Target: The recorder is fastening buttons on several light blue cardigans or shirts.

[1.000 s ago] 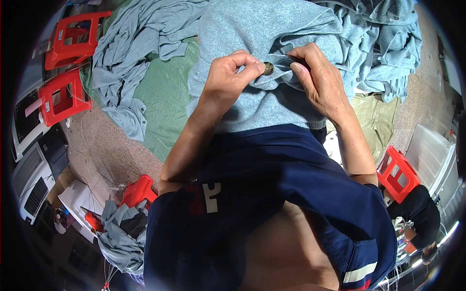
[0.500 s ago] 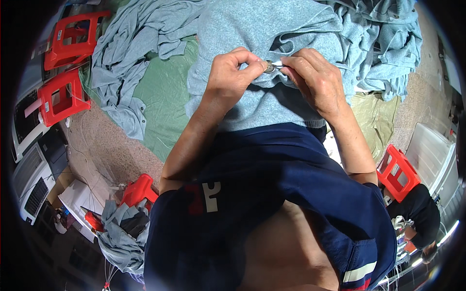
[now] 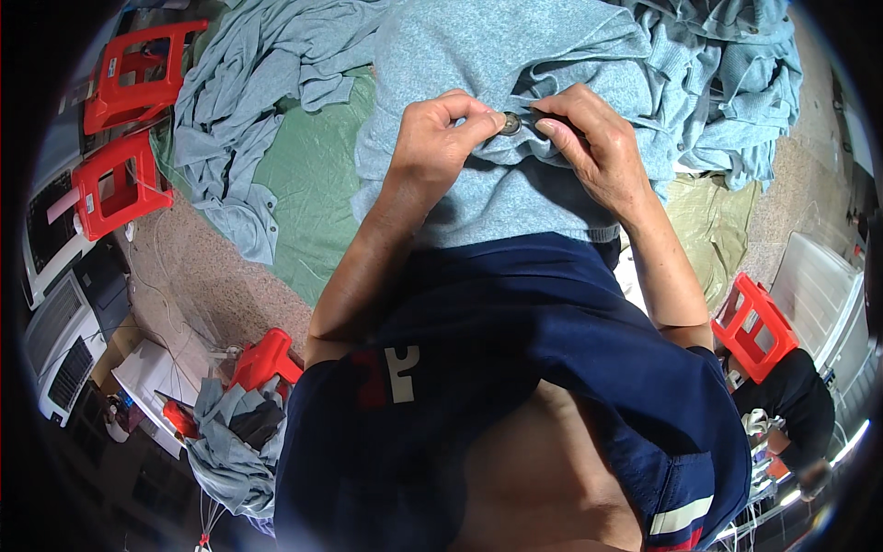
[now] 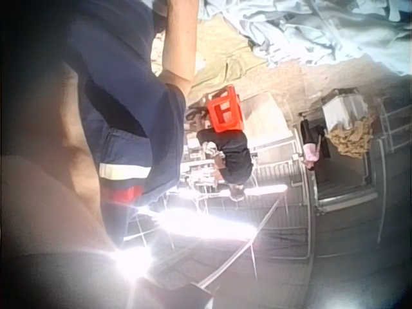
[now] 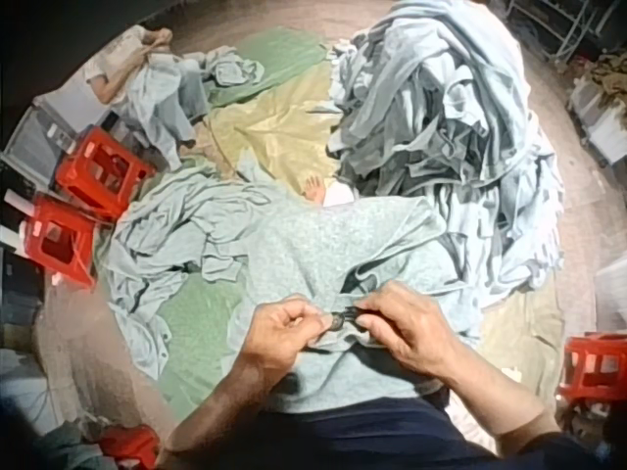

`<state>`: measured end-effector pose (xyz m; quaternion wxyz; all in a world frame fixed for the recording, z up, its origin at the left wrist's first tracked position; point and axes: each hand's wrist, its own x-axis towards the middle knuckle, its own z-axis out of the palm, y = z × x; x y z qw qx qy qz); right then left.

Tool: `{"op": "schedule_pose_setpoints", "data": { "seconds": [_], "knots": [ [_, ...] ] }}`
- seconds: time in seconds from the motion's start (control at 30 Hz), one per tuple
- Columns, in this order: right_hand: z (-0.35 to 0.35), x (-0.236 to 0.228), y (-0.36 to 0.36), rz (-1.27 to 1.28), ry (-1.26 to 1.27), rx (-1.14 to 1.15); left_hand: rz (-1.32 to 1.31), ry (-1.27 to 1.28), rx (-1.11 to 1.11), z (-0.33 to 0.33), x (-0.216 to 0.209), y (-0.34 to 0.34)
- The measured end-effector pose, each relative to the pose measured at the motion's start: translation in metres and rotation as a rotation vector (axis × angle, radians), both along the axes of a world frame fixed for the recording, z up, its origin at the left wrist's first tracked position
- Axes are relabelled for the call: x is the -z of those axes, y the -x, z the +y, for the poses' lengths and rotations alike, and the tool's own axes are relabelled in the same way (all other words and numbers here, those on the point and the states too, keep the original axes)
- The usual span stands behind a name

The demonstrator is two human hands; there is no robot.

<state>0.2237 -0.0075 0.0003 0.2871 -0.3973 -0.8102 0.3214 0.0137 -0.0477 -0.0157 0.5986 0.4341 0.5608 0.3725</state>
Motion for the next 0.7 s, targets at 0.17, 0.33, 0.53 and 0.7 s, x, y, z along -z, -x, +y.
{"op": "schedule_pose_setpoints", "data": {
  "seconds": [0.17,0.33,0.53,0.7],
  "knots": [
    [-0.001,-0.002,0.001,-0.034,-0.063,-0.043,-0.025,-0.02,-0.003,-0.001,0.003,0.0],
    [0.003,-0.011,0.008,0.033,-0.173,-0.144,-0.078,0.02,0.008,0.0,0.0,0.001],
    [0.003,0.006,0.012,0.002,-0.106,-0.122,-0.121,-0.046,0.025,-0.001,-0.002,0.012],
    [0.002,0.003,0.016,0.066,-0.379,-0.222,-0.236,0.02,-0.114,-0.012,-0.005,0.027]
  ]
}}
